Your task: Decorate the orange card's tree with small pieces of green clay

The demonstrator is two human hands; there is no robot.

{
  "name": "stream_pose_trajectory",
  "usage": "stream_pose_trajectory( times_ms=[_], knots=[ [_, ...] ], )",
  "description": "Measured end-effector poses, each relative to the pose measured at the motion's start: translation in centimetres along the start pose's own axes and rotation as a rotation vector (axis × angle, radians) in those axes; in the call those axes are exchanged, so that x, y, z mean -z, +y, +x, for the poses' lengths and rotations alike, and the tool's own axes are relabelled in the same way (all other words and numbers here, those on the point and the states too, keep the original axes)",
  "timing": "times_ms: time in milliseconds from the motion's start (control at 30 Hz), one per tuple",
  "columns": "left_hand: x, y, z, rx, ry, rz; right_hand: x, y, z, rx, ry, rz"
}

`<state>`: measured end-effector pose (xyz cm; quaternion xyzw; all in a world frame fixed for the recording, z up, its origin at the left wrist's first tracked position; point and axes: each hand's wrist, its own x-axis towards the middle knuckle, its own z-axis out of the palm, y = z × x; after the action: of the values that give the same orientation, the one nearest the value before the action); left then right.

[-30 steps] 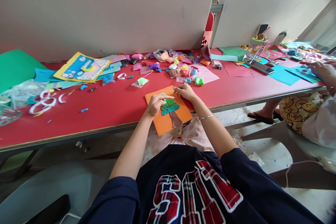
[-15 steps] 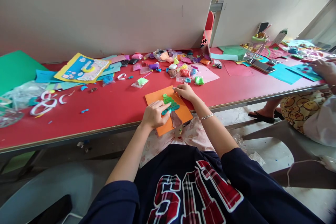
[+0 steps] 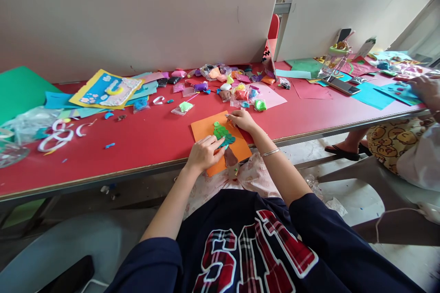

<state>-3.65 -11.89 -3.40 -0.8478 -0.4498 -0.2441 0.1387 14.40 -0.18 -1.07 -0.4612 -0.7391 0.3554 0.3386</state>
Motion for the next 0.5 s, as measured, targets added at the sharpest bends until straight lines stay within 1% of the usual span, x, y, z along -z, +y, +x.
stream_pose_trajectory(
  times_ms=[133,300,433,500],
  knots=[
    [-0.10,0.05,-0.12,-0.005,0.002,0.023,-0.05,0.07,0.06,-0.008,-0.012,0.004],
    [-0.28,0.11,-0.23,-0.026,0.036,0.045,0.02,0.01,-0.07,0.004,-0.024,-0.028],
    [-0.46,0.03,-0.32,-0.015,0.061,0.005,0.13,-0.15,-0.17,0.005,-0.031,-0.049],
    [-0.50,0.02,-0.39,0.017,0.078,-0.033,0.15,-0.18,-0.19,0.003,-0.033,-0.049]
  ],
)
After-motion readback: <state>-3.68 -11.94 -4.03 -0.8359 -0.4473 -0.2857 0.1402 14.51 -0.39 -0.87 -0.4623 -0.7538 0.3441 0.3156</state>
